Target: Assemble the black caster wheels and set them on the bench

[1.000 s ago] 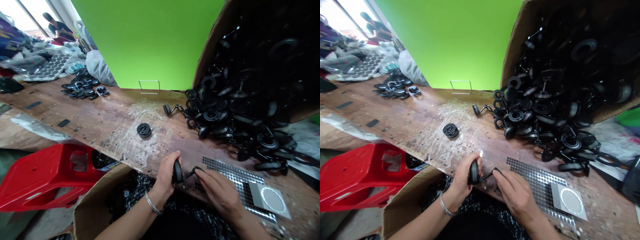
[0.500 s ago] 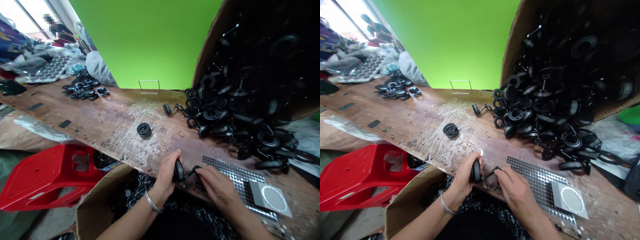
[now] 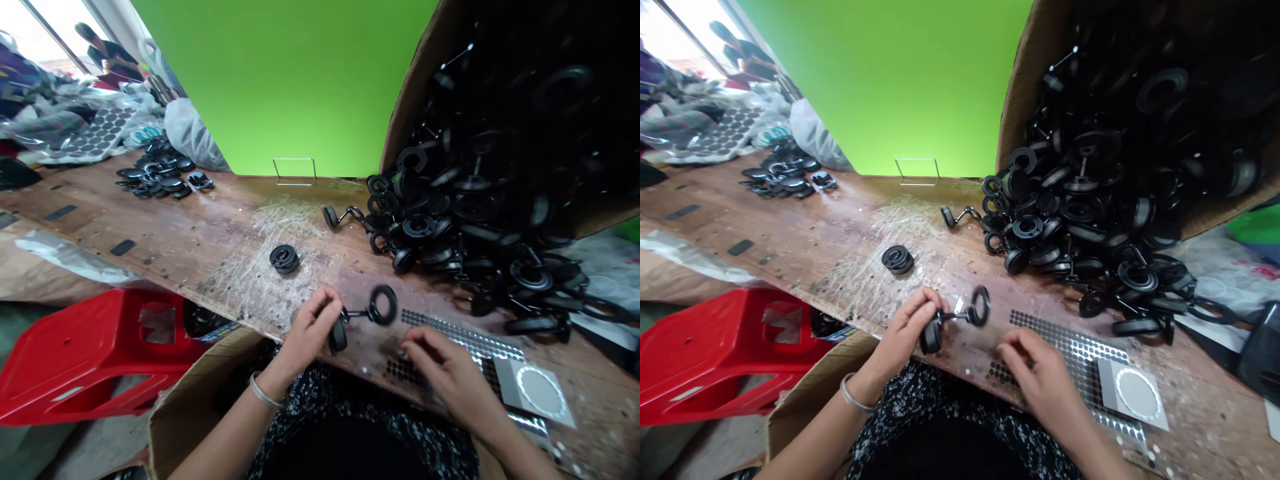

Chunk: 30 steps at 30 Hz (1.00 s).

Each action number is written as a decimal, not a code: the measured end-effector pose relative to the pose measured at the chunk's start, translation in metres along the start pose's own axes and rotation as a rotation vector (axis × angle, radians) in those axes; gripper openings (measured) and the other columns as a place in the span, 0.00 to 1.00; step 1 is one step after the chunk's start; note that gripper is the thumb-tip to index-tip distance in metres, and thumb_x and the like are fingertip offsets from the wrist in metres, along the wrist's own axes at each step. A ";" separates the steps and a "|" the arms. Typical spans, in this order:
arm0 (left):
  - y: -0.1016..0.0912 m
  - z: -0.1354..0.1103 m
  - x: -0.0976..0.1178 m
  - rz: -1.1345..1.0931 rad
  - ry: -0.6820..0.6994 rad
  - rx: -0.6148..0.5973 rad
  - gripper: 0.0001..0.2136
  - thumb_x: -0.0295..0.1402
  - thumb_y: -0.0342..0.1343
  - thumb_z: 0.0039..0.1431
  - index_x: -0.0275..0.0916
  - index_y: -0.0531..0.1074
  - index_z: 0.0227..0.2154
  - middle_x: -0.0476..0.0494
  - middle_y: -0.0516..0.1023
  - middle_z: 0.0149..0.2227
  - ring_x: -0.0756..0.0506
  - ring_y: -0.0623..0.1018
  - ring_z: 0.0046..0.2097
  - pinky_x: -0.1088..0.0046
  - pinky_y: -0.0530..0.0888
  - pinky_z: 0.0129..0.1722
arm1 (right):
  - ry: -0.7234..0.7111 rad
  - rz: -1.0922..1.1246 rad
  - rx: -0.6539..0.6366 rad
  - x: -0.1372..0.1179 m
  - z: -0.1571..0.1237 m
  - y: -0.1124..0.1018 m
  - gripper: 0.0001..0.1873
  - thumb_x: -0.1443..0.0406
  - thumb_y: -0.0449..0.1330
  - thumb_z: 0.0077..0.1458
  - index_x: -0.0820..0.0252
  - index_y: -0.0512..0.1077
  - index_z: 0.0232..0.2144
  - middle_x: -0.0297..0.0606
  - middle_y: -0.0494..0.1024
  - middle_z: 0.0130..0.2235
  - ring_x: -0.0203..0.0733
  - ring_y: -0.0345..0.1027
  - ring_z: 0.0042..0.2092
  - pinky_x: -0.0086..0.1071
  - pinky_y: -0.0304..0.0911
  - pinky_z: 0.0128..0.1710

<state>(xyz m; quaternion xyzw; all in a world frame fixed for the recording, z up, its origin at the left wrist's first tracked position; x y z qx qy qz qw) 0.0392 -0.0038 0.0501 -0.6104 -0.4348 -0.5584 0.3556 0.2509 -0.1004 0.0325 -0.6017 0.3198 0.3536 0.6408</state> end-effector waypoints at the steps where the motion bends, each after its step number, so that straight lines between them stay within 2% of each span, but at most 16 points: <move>1: 0.000 0.001 -0.005 -0.104 -0.082 0.060 0.12 0.46 0.54 0.59 0.42 0.68 0.32 0.49 0.72 0.26 0.49 0.71 0.25 0.76 0.70 0.24 | -0.046 -0.110 -0.016 0.002 -0.003 0.007 0.08 0.63 0.52 0.64 0.56 0.70 0.35 0.36 0.75 0.33 0.39 0.71 0.35 0.31 0.68 0.33; 3: 0.002 0.001 -0.012 -0.270 -0.217 0.134 0.15 0.50 0.52 0.59 0.43 0.66 0.33 0.53 0.68 0.21 0.52 0.64 0.18 0.80 0.62 0.14 | -0.129 -0.311 -0.018 0.005 -0.007 0.020 0.09 0.66 0.52 0.63 0.57 0.71 0.33 0.38 0.73 0.36 0.42 0.69 0.39 0.34 0.67 0.38; 5: 0.004 0.001 -0.016 -0.361 -0.298 0.142 0.17 0.53 0.53 0.57 0.42 0.66 0.34 0.54 0.66 0.19 0.53 0.62 0.16 0.83 0.56 0.10 | -0.180 -0.447 -0.003 0.007 -0.009 0.032 0.10 0.69 0.51 0.62 0.58 0.71 0.32 0.39 0.72 0.36 0.43 0.67 0.40 0.36 0.66 0.40; 11: 0.009 0.001 -0.023 -0.472 -0.408 0.110 0.21 0.56 0.50 0.57 0.40 0.67 0.32 0.54 0.64 0.19 0.54 0.62 0.16 0.85 0.53 0.09 | -0.165 -0.728 -0.118 0.008 0.000 0.045 0.08 0.76 0.55 0.53 0.60 0.68 0.28 0.39 0.70 0.33 0.45 0.66 0.37 0.37 0.64 0.36; 14: 0.010 0.001 -0.028 -0.474 -0.422 0.135 0.22 0.56 0.49 0.58 0.40 0.67 0.32 0.54 0.63 0.17 0.54 0.61 0.15 0.85 0.53 0.09 | -0.195 -0.814 -0.095 0.008 -0.001 0.046 0.07 0.76 0.56 0.49 0.61 0.68 0.27 0.40 0.69 0.31 0.46 0.65 0.36 0.38 0.63 0.35; 16: 0.011 0.000 -0.029 -0.449 -0.417 0.153 0.22 0.57 0.49 0.57 0.39 0.67 0.31 0.54 0.63 0.17 0.54 0.60 0.14 0.84 0.53 0.08 | -0.249 -0.791 -0.049 0.004 -0.003 0.043 0.06 0.75 0.55 0.51 0.60 0.67 0.28 0.39 0.68 0.31 0.46 0.63 0.35 0.38 0.62 0.35; 18: 0.014 -0.001 -0.030 -0.402 -0.399 0.146 0.23 0.57 0.49 0.57 0.39 0.68 0.30 0.54 0.62 0.17 0.54 0.60 0.14 0.83 0.53 0.08 | -0.304 -0.667 0.005 -0.005 -0.004 0.036 0.06 0.74 0.54 0.54 0.60 0.66 0.29 0.39 0.68 0.32 0.44 0.63 0.36 0.38 0.61 0.36; 21: 0.021 -0.004 -0.029 -0.335 -0.373 0.118 0.24 0.58 0.49 0.56 0.39 0.69 0.30 0.55 0.61 0.16 0.54 0.59 0.13 0.83 0.53 0.08 | -0.365 -0.450 0.144 -0.028 0.003 0.022 0.06 0.73 0.55 0.56 0.59 0.65 0.30 0.40 0.68 0.38 0.45 0.62 0.43 0.40 0.59 0.44; 24: 0.029 -0.008 -0.025 -0.270 -0.368 0.113 0.24 0.58 0.50 0.56 0.38 0.69 0.28 0.55 0.60 0.16 0.55 0.59 0.13 0.83 0.52 0.08 | -0.370 -0.351 0.280 -0.049 0.015 0.015 0.06 0.73 0.56 0.56 0.58 0.65 0.30 0.40 0.68 0.41 0.47 0.61 0.48 0.44 0.57 0.49; 30: 0.041 -0.014 -0.021 -0.229 -0.388 0.072 0.25 0.58 0.49 0.56 0.38 0.68 0.26 0.54 0.63 0.16 0.55 0.61 0.14 0.82 0.54 0.10 | -0.338 -0.309 0.305 -0.054 0.031 0.028 0.06 0.73 0.58 0.55 0.58 0.67 0.29 0.40 0.69 0.41 0.48 0.61 0.48 0.48 0.56 0.50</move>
Point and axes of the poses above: each hand's wrist, its own z-axis towards the middle knuckle, its own y-axis out of the palm, x = y × z, the point moved 2 cm from there along z, towards the middle knuckle
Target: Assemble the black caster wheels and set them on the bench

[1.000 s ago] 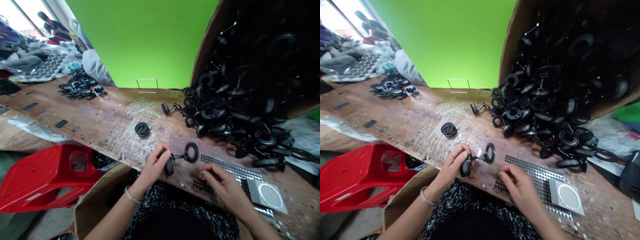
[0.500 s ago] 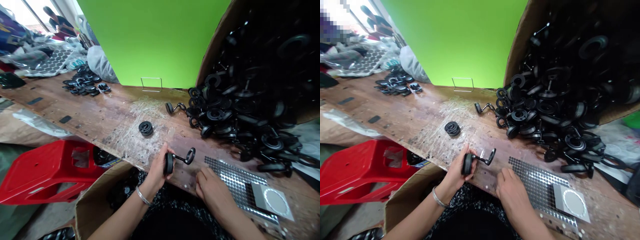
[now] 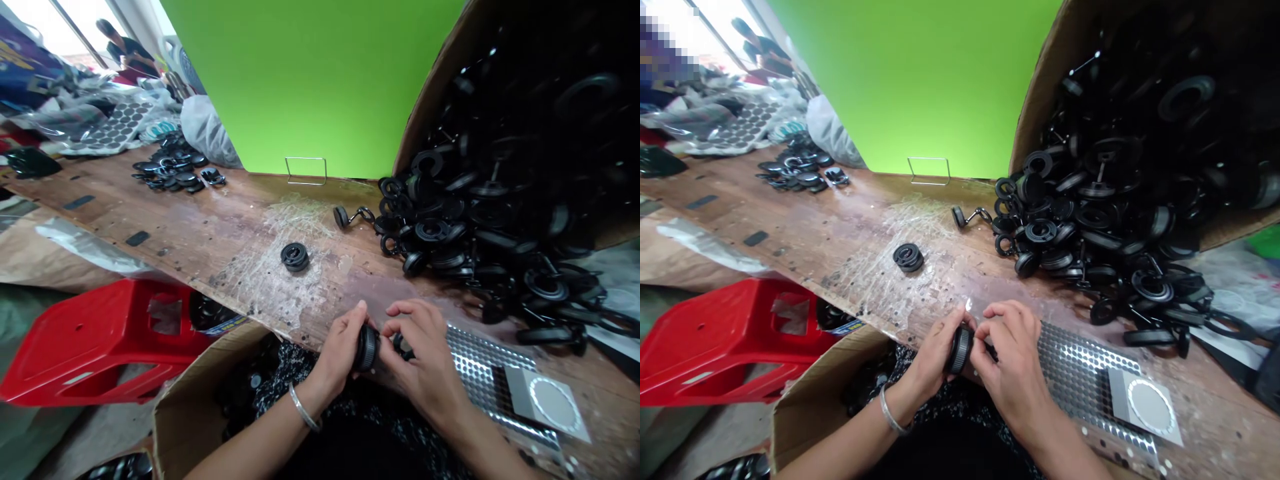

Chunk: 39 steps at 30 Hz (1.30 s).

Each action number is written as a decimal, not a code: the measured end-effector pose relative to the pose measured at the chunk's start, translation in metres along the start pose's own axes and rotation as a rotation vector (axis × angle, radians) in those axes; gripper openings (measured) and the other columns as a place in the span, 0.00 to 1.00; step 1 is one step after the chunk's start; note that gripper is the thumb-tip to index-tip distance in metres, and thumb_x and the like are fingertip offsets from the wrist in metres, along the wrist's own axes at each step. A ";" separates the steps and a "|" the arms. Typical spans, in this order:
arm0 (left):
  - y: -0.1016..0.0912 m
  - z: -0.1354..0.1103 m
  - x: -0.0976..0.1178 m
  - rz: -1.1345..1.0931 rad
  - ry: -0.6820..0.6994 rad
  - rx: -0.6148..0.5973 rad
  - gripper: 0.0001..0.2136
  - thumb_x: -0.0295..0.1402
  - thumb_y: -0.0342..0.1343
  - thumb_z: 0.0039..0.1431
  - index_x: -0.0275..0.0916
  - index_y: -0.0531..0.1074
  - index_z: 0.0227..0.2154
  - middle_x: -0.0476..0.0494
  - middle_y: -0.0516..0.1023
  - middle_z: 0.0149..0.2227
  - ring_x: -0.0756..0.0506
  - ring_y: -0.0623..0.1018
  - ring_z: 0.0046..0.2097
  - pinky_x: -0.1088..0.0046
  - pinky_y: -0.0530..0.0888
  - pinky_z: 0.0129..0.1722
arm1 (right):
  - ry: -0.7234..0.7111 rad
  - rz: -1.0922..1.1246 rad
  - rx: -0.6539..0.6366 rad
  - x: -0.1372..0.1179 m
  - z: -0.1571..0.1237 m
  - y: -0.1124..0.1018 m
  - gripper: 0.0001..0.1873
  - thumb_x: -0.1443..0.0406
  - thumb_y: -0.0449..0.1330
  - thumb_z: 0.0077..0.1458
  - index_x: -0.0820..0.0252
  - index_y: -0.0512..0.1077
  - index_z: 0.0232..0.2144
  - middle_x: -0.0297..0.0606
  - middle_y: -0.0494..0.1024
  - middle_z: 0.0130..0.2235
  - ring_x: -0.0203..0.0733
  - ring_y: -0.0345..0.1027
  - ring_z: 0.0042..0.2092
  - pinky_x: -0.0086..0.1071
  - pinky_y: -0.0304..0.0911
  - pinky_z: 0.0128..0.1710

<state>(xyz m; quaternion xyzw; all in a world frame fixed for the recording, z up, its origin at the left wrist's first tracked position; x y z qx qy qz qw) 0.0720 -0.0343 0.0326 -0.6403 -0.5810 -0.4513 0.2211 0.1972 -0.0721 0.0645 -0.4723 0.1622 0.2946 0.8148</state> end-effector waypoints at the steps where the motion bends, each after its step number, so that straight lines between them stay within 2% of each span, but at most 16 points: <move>1: 0.001 -0.001 0.000 -0.005 -0.001 0.000 0.24 0.57 0.49 0.56 0.38 0.68 0.25 0.54 0.63 0.17 0.55 0.61 0.14 0.82 0.54 0.10 | -0.002 -0.005 -0.011 0.001 0.000 0.002 0.06 0.73 0.58 0.55 0.59 0.67 0.29 0.40 0.69 0.41 0.48 0.61 0.48 0.48 0.56 0.49; 4: 0.001 -0.001 -0.001 -0.035 -0.013 0.014 0.23 0.56 0.50 0.56 0.38 0.67 0.25 0.53 0.64 0.17 0.55 0.61 0.14 0.82 0.53 0.09 | -0.049 -0.032 -0.047 0.004 -0.001 0.004 0.05 0.73 0.58 0.55 0.59 0.68 0.30 0.40 0.71 0.40 0.48 0.62 0.48 0.48 0.57 0.48; 6: 0.002 -0.001 -0.002 -0.083 -0.045 0.019 0.23 0.56 0.51 0.55 0.38 0.68 0.26 0.53 0.66 0.17 0.54 0.62 0.14 0.82 0.52 0.09 | -0.121 -0.070 -0.046 0.004 -0.005 0.001 0.05 0.73 0.58 0.57 0.60 0.70 0.34 0.42 0.71 0.42 0.49 0.62 0.50 0.50 0.57 0.51; 11: 0.004 -0.001 -0.004 -0.154 -0.136 0.010 0.24 0.58 0.51 0.54 0.38 0.69 0.29 0.54 0.66 0.15 0.53 0.64 0.14 0.81 0.53 0.09 | -0.356 -0.240 -0.060 -0.002 -0.029 0.001 0.17 0.72 0.54 0.60 0.68 0.67 0.52 0.51 0.71 0.53 0.54 0.56 0.60 0.55 0.49 0.60; 14: 0.007 0.001 -0.004 -0.123 -0.132 -0.005 0.23 0.57 0.52 0.54 0.38 0.69 0.29 0.54 0.66 0.15 0.53 0.64 0.14 0.82 0.53 0.10 | -0.359 -0.309 -0.115 -0.001 -0.038 0.001 0.21 0.72 0.53 0.61 0.69 0.65 0.56 0.52 0.69 0.56 0.57 0.52 0.63 0.56 0.46 0.61; 16: 0.008 0.002 -0.004 -0.097 -0.117 -0.028 0.22 0.56 0.52 0.54 0.39 0.69 0.29 0.54 0.66 0.16 0.53 0.64 0.14 0.82 0.53 0.09 | -0.276 -0.263 -0.148 0.005 -0.037 -0.006 0.20 0.71 0.53 0.61 0.65 0.66 0.55 0.50 0.68 0.56 0.58 0.51 0.63 0.56 0.49 0.60; 18: 0.009 0.003 -0.003 -0.072 -0.100 -0.066 0.22 0.56 0.52 0.54 0.39 0.69 0.29 0.55 0.65 0.15 0.54 0.63 0.13 0.83 0.52 0.09 | -0.131 -0.143 -0.144 0.015 -0.032 -0.018 0.16 0.70 0.53 0.61 0.59 0.69 0.52 0.47 0.68 0.55 0.55 0.54 0.62 0.53 0.53 0.58; 21: 0.004 0.006 -0.003 -0.079 -0.070 -0.097 0.22 0.55 0.51 0.55 0.38 0.68 0.28 0.56 0.62 0.14 0.55 0.58 0.11 0.83 0.51 0.08 | 0.110 -0.043 -0.048 0.037 -0.030 -0.037 0.08 0.66 0.54 0.62 0.55 0.72 0.42 0.43 0.70 0.48 0.49 0.62 0.55 0.47 0.59 0.52; 23: -0.002 0.008 -0.002 -0.112 -0.067 -0.079 0.21 0.55 0.51 0.56 0.39 0.68 0.29 0.57 0.61 0.14 0.55 0.57 0.11 0.83 0.51 0.08 | 0.168 -0.082 -0.064 0.050 -0.036 -0.040 0.05 0.64 0.56 0.60 0.55 0.72 0.35 0.41 0.71 0.43 0.48 0.64 0.49 0.45 0.60 0.48; 26: -0.008 0.010 -0.001 -0.157 -0.081 -0.061 0.19 0.53 0.50 0.57 0.40 0.67 0.30 0.56 0.62 0.15 0.54 0.59 0.12 0.84 0.51 0.08 | 0.131 -0.143 -0.191 0.057 -0.051 -0.027 0.05 0.66 0.57 0.58 0.56 0.72 0.30 0.41 0.71 0.40 0.48 0.63 0.46 0.44 0.58 0.44; 31: -0.007 0.010 0.001 -0.182 -0.090 -0.051 0.19 0.53 0.51 0.57 0.39 0.67 0.30 0.56 0.62 0.15 0.55 0.60 0.13 0.84 0.50 0.09 | 0.091 -0.226 -0.190 0.052 -0.062 -0.004 0.06 0.71 0.57 0.54 0.58 0.72 0.29 0.39 0.72 0.38 0.48 0.61 0.45 0.44 0.56 0.44; 35: -0.005 0.010 0.001 -0.169 -0.091 -0.026 0.19 0.53 0.52 0.56 0.40 0.67 0.29 0.57 0.60 0.14 0.54 0.59 0.13 0.84 0.50 0.09 | 0.065 -0.312 -0.276 0.051 -0.056 0.004 0.05 0.73 0.58 0.49 0.59 0.70 0.28 0.41 0.73 0.38 0.50 0.61 0.45 0.44 0.56 0.43; 39: -0.006 0.010 0.003 -0.145 -0.005 0.030 0.20 0.54 0.51 0.56 0.40 0.67 0.29 0.58 0.59 0.14 0.55 0.57 0.12 0.82 0.50 0.08 | 0.021 -0.423 -0.254 0.046 -0.058 0.004 0.06 0.73 0.55 0.53 0.60 0.69 0.27 0.43 0.73 0.36 0.51 0.61 0.45 0.47 0.55 0.46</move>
Point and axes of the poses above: each hand's wrist, its own z-axis towards the middle knuckle, its own y-axis out of the palm, x = y × z, the point moved 2 cm from there along z, towards the middle knuckle
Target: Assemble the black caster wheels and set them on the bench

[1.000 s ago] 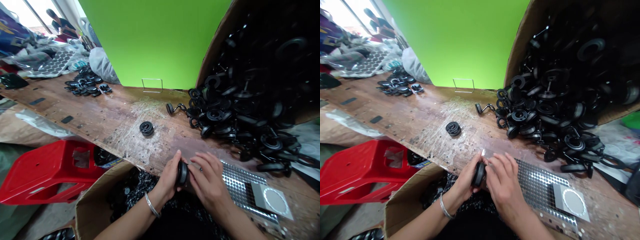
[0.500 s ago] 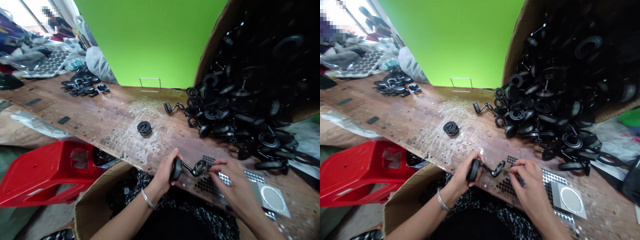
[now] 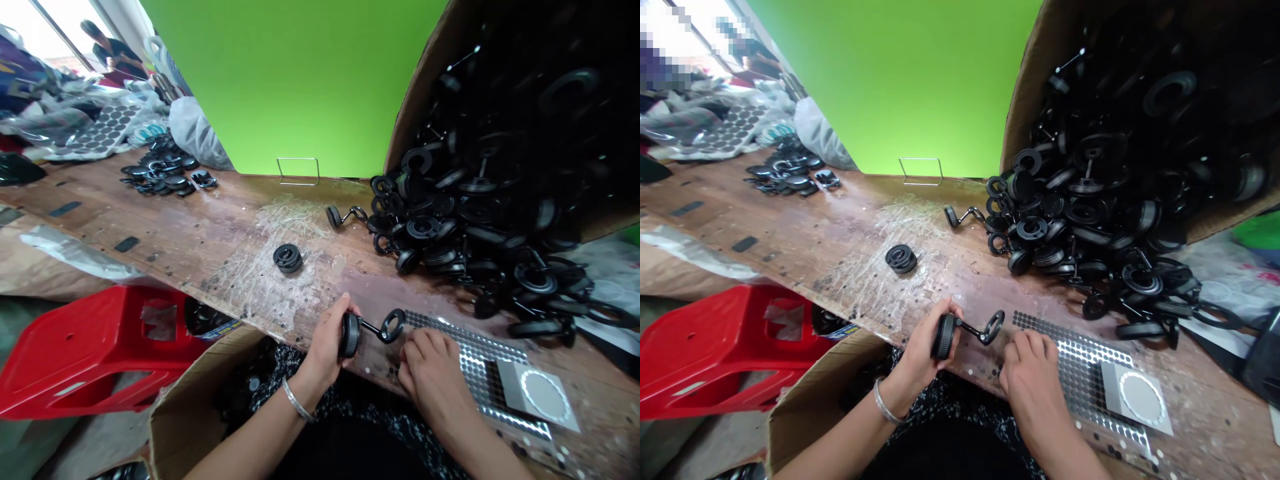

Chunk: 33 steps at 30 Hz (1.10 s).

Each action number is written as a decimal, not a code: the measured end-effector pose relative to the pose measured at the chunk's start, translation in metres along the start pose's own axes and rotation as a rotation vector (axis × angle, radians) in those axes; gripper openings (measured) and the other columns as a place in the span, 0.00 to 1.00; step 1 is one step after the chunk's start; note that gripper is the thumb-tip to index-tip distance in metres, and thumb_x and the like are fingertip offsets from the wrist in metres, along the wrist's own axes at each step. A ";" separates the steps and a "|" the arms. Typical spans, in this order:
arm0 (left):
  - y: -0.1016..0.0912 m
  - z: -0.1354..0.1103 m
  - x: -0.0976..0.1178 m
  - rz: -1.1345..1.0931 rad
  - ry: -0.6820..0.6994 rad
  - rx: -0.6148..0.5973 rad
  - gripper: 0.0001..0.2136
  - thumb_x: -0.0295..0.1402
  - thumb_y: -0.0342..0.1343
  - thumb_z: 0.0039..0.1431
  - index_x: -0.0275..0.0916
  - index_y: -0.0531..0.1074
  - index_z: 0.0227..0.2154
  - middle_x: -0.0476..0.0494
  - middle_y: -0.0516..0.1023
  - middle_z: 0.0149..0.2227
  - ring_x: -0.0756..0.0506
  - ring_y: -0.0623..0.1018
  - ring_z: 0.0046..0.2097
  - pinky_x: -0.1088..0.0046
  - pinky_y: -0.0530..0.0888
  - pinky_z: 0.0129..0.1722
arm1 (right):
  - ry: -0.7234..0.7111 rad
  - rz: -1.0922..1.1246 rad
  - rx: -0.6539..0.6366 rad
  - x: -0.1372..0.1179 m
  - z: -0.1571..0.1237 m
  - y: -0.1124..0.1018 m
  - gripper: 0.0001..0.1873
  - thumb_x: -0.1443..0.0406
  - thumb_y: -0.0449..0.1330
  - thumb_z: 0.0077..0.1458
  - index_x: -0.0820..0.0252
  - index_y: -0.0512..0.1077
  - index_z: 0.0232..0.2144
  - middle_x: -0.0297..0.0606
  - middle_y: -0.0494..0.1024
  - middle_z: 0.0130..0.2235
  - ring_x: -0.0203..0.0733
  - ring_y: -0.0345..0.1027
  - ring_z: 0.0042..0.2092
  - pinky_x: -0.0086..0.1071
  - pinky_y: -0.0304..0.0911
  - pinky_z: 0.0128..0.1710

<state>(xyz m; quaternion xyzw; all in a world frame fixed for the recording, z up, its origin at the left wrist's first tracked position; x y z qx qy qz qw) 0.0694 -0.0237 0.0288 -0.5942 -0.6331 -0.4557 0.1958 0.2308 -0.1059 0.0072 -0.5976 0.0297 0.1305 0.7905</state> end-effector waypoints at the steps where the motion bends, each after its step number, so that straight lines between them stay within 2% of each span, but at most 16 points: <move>1: 0.000 -0.001 0.001 0.015 0.027 0.023 0.20 0.54 0.51 0.56 0.40 0.67 0.29 0.58 0.58 0.14 0.54 0.56 0.12 0.82 0.50 0.08 | -0.005 -0.002 0.020 -0.002 -0.001 -0.002 0.07 0.73 0.54 0.54 0.60 0.69 0.28 0.43 0.72 0.36 0.51 0.61 0.45 0.48 0.55 0.47; 3: -0.001 -0.002 0.002 0.063 0.078 0.076 0.20 0.54 0.50 0.56 0.39 0.68 0.28 0.57 0.59 0.14 0.55 0.57 0.13 0.82 0.50 0.09 | -0.016 0.056 0.093 -0.006 -0.002 -0.010 0.06 0.72 0.54 0.56 0.60 0.68 0.29 0.42 0.71 0.37 0.50 0.61 0.45 0.47 0.56 0.47; 6: 0.000 -0.004 0.004 0.126 0.134 0.133 0.20 0.53 0.51 0.57 0.38 0.68 0.26 0.56 0.60 0.16 0.55 0.57 0.14 0.82 0.52 0.10 | -0.023 0.185 0.269 -0.014 0.004 -0.027 0.03 0.71 0.57 0.56 0.59 0.69 0.32 0.41 0.70 0.41 0.49 0.62 0.47 0.48 0.57 0.48; 8: 0.001 -0.004 0.005 0.143 0.168 0.132 0.20 0.52 0.51 0.57 0.38 0.68 0.25 0.55 0.61 0.17 0.55 0.59 0.16 0.81 0.55 0.13 | 0.005 0.221 0.358 -0.020 0.013 -0.034 0.04 0.71 0.58 0.55 0.58 0.69 0.32 0.42 0.69 0.43 0.50 0.62 0.49 0.50 0.56 0.51; 10: 0.002 -0.003 0.003 0.150 0.186 0.119 0.20 0.52 0.52 0.57 0.38 0.68 0.24 0.55 0.61 0.17 0.55 0.59 0.17 0.81 0.57 0.15 | 0.047 0.221 0.385 -0.027 0.022 -0.036 0.05 0.72 0.58 0.56 0.58 0.69 0.32 0.42 0.70 0.44 0.51 0.61 0.50 0.52 0.55 0.52; 14: 0.001 -0.002 -0.002 0.123 0.164 0.101 0.21 0.53 0.54 0.55 0.38 0.68 0.23 0.55 0.60 0.17 0.55 0.59 0.18 0.80 0.58 0.18 | 0.098 0.201 0.342 -0.034 0.032 -0.028 0.05 0.72 0.57 0.56 0.58 0.70 0.30 0.42 0.71 0.44 0.53 0.61 0.51 0.54 0.55 0.52; 19: 0.003 -0.005 -0.004 0.061 0.169 0.163 0.21 0.52 0.56 0.54 0.37 0.67 0.22 0.55 0.60 0.18 0.55 0.59 0.20 0.80 0.58 0.19 | 0.080 0.239 0.251 -0.030 0.027 -0.024 0.05 0.71 0.56 0.57 0.57 0.72 0.32 0.43 0.71 0.45 0.52 0.62 0.51 0.52 0.57 0.50; 22: 0.005 -0.007 -0.001 0.024 0.157 0.184 0.21 0.52 0.57 0.53 0.37 0.66 0.22 0.56 0.60 0.18 0.55 0.58 0.19 0.80 0.57 0.19 | -0.033 0.152 0.261 -0.032 0.019 -0.022 0.08 0.71 0.55 0.58 0.59 0.72 0.39 0.46 0.71 0.50 0.55 0.60 0.57 0.54 0.56 0.53; 24: 0.005 -0.006 0.001 0.003 0.144 0.179 0.21 0.52 0.57 0.53 0.38 0.66 0.22 0.56 0.60 0.17 0.56 0.58 0.18 0.80 0.56 0.17 | -0.115 0.064 0.250 -0.038 0.013 -0.019 0.13 0.72 0.55 0.58 0.61 0.71 0.46 0.49 0.70 0.55 0.57 0.56 0.61 0.56 0.52 0.57; 27: 0.001 -0.002 0.002 -0.035 0.117 0.162 0.19 0.51 0.57 0.53 0.38 0.65 0.23 0.57 0.58 0.16 0.56 0.56 0.16 0.81 0.53 0.14 | -0.152 0.004 0.211 -0.045 0.010 -0.014 0.20 0.72 0.53 0.59 0.66 0.66 0.54 0.53 0.67 0.58 0.61 0.51 0.64 0.59 0.49 0.59; 30: -0.008 0.002 -0.001 -0.133 0.064 0.145 0.19 0.51 0.56 0.52 0.38 0.66 0.25 0.58 0.58 0.15 0.56 0.55 0.14 0.82 0.49 0.11 | -0.150 0.149 0.181 -0.041 0.016 -0.016 0.19 0.72 0.53 0.59 0.61 0.67 0.53 0.51 0.66 0.59 0.59 0.51 0.64 0.57 0.53 0.58; 33: -0.017 0.004 -0.001 -0.240 0.027 0.124 0.19 0.52 0.55 0.52 0.38 0.67 0.29 0.58 0.60 0.15 0.56 0.55 0.13 0.83 0.48 0.10 | -0.040 0.407 0.182 -0.028 0.029 -0.022 0.16 0.69 0.52 0.61 0.57 0.68 0.51 0.46 0.66 0.57 0.51 0.56 0.62 0.51 0.57 0.57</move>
Point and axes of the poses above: each hand's wrist, its own z-axis towards the middle knuckle, its own y-axis out of the palm, x = y × z, the point moved 2 cm from there along z, towards the middle knuckle
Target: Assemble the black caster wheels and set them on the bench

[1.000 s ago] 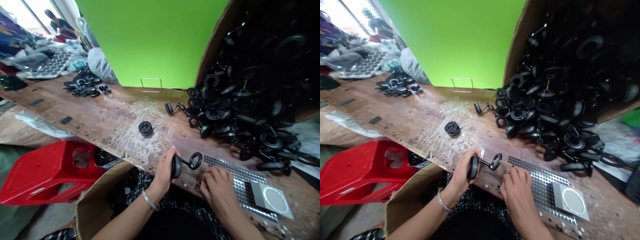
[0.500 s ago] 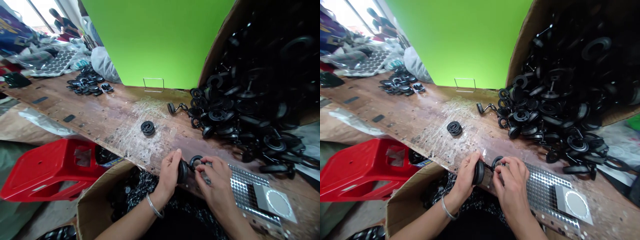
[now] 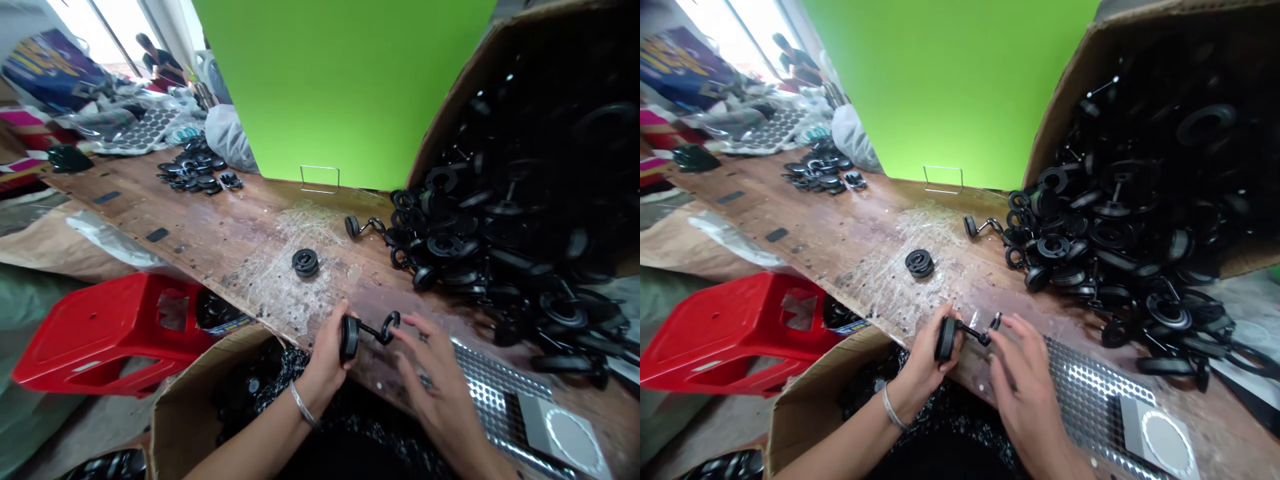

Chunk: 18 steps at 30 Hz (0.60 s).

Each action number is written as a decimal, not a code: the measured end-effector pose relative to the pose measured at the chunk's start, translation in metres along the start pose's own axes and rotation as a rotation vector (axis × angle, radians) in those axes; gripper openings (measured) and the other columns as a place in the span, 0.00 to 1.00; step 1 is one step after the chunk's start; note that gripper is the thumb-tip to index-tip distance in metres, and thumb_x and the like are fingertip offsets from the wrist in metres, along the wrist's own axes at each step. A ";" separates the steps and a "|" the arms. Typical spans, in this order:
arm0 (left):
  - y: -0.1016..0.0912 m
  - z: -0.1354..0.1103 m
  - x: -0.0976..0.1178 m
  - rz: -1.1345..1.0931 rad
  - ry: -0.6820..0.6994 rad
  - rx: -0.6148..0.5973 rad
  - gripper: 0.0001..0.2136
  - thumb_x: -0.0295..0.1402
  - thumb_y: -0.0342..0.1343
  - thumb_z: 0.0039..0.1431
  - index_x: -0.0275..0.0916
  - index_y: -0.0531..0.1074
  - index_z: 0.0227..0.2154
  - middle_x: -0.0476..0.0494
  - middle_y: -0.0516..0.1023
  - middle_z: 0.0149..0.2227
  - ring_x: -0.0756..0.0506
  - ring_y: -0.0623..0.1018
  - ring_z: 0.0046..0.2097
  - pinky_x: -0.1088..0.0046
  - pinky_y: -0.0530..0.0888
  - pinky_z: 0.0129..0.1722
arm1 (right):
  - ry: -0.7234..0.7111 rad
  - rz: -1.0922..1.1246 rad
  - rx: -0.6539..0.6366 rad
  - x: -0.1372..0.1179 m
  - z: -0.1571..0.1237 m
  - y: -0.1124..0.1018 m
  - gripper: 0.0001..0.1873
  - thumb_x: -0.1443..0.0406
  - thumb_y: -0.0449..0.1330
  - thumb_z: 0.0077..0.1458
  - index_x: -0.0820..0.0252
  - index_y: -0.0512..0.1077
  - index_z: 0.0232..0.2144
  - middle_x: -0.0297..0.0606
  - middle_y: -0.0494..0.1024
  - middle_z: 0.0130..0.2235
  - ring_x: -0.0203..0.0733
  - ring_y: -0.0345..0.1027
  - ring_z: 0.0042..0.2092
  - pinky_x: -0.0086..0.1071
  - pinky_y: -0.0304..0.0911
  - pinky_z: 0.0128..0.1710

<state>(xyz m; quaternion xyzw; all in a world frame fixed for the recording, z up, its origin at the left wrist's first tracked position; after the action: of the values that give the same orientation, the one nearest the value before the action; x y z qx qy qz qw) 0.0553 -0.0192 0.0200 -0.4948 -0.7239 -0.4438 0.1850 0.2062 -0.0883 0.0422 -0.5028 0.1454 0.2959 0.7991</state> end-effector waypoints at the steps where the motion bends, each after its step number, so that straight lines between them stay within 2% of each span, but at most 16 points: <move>1: -0.002 0.001 0.001 -0.023 -0.004 -0.006 0.19 0.51 0.55 0.52 0.38 0.67 0.29 0.58 0.60 0.15 0.56 0.55 0.12 0.83 0.48 0.10 | 0.071 0.061 0.016 0.005 0.005 -0.002 0.16 0.66 0.52 0.62 0.56 0.68 0.51 0.46 0.67 0.57 0.49 0.59 0.60 0.49 0.58 0.57; 4: -0.006 0.002 0.004 -0.081 -0.021 -0.044 0.19 0.52 0.55 0.52 0.39 0.66 0.29 0.58 0.61 0.14 0.56 0.55 0.12 0.84 0.47 0.10 | 0.257 0.207 0.003 0.015 0.021 0.004 0.17 0.60 0.52 0.63 0.55 0.66 0.53 0.44 0.71 0.53 0.46 0.66 0.54 0.43 0.64 0.52; 6: -0.008 0.003 0.006 -0.114 -0.048 -0.098 0.19 0.53 0.54 0.53 0.40 0.66 0.29 0.58 0.60 0.13 0.56 0.54 0.12 0.83 0.47 0.10 | 0.331 0.333 -0.049 0.017 0.033 0.015 0.16 0.57 0.50 0.64 0.56 0.67 0.50 0.42 0.75 0.47 0.44 0.70 0.48 0.38 0.67 0.46; 8: -0.011 0.004 0.009 -0.116 -0.088 -0.161 0.20 0.55 0.53 0.53 0.40 0.66 0.30 0.57 0.61 0.13 0.55 0.55 0.12 0.83 0.46 0.10 | 0.352 0.440 -0.100 0.016 0.046 0.028 0.16 0.55 0.48 0.65 0.58 0.69 0.40 0.39 0.77 0.36 0.41 0.72 0.39 0.34 0.67 0.38; 10: -0.017 0.006 0.015 -0.053 -0.086 -0.171 0.24 0.58 0.50 0.55 0.39 0.69 0.32 0.54 0.66 0.16 0.53 0.62 0.15 0.82 0.53 0.11 | 0.336 0.440 -0.114 0.012 0.062 0.037 0.19 0.53 0.46 0.65 0.57 0.66 0.28 0.33 0.73 0.26 0.37 0.68 0.29 0.30 0.64 0.31; 12: -0.028 0.007 0.025 0.097 0.058 -0.094 0.27 0.59 0.44 0.58 0.38 0.73 0.38 0.46 0.74 0.26 0.50 0.73 0.24 0.77 0.68 0.21 | 0.314 0.381 -0.087 0.009 0.079 0.043 0.21 0.51 0.47 0.64 0.56 0.61 0.23 0.29 0.67 0.21 0.35 0.62 0.25 0.28 0.60 0.27; 13: -0.033 0.008 0.031 0.221 0.189 -0.044 0.28 0.57 0.42 0.61 0.38 0.73 0.42 0.43 0.77 0.33 0.47 0.77 0.33 0.72 0.74 0.31 | 0.291 0.327 -0.071 0.006 0.088 0.045 0.21 0.50 0.49 0.63 0.56 0.60 0.23 0.29 0.65 0.21 0.35 0.61 0.25 0.28 0.58 0.27; 14: -0.039 0.008 0.037 0.377 0.345 0.003 0.26 0.55 0.43 0.62 0.39 0.73 0.46 0.40 0.77 0.41 0.45 0.77 0.42 0.68 0.74 0.43 | 0.257 0.257 -0.067 0.004 0.097 0.048 0.21 0.50 0.50 0.62 0.56 0.60 0.23 0.29 0.65 0.22 0.35 0.60 0.26 0.29 0.57 0.28; 15: -0.043 0.008 0.042 0.557 0.501 0.035 0.24 0.53 0.47 0.62 0.40 0.72 0.50 0.39 0.75 0.47 0.42 0.74 0.49 0.63 0.70 0.52 | 0.214 0.178 -0.077 0.001 0.106 0.051 0.20 0.50 0.50 0.62 0.56 0.61 0.24 0.30 0.66 0.23 0.36 0.61 0.27 0.29 0.57 0.29; 16: -0.046 0.008 0.045 0.744 0.632 0.051 0.24 0.50 0.53 0.59 0.42 0.71 0.53 0.39 0.73 0.51 0.40 0.70 0.54 0.59 0.65 0.57 | 0.164 0.091 -0.099 -0.003 0.114 0.054 0.20 0.50 0.50 0.62 0.56 0.62 0.25 0.31 0.67 0.25 0.37 0.62 0.29 0.30 0.56 0.31; 18: -0.050 0.012 0.046 1.063 0.793 0.058 0.30 0.44 0.64 0.51 0.43 0.67 0.57 0.38 0.69 0.54 0.35 0.66 0.57 0.53 0.61 0.60 | 0.077 -0.064 -0.164 -0.011 0.130 0.063 0.18 0.52 0.50 0.62 0.56 0.64 0.27 0.35 0.71 0.29 0.40 0.65 0.33 0.31 0.54 0.33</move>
<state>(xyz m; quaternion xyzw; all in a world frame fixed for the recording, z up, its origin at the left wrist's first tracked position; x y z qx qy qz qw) -0.0072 0.0098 0.0227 -0.5785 -0.2697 -0.4210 0.6444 0.1504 0.0438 0.0617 -0.5821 0.1351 0.2614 0.7580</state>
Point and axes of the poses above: each hand's wrist, its own z-axis towards the middle knuckle, its own y-axis out of the palm, x = y × z, the point moved 2 cm from there along z, towards the middle knuckle
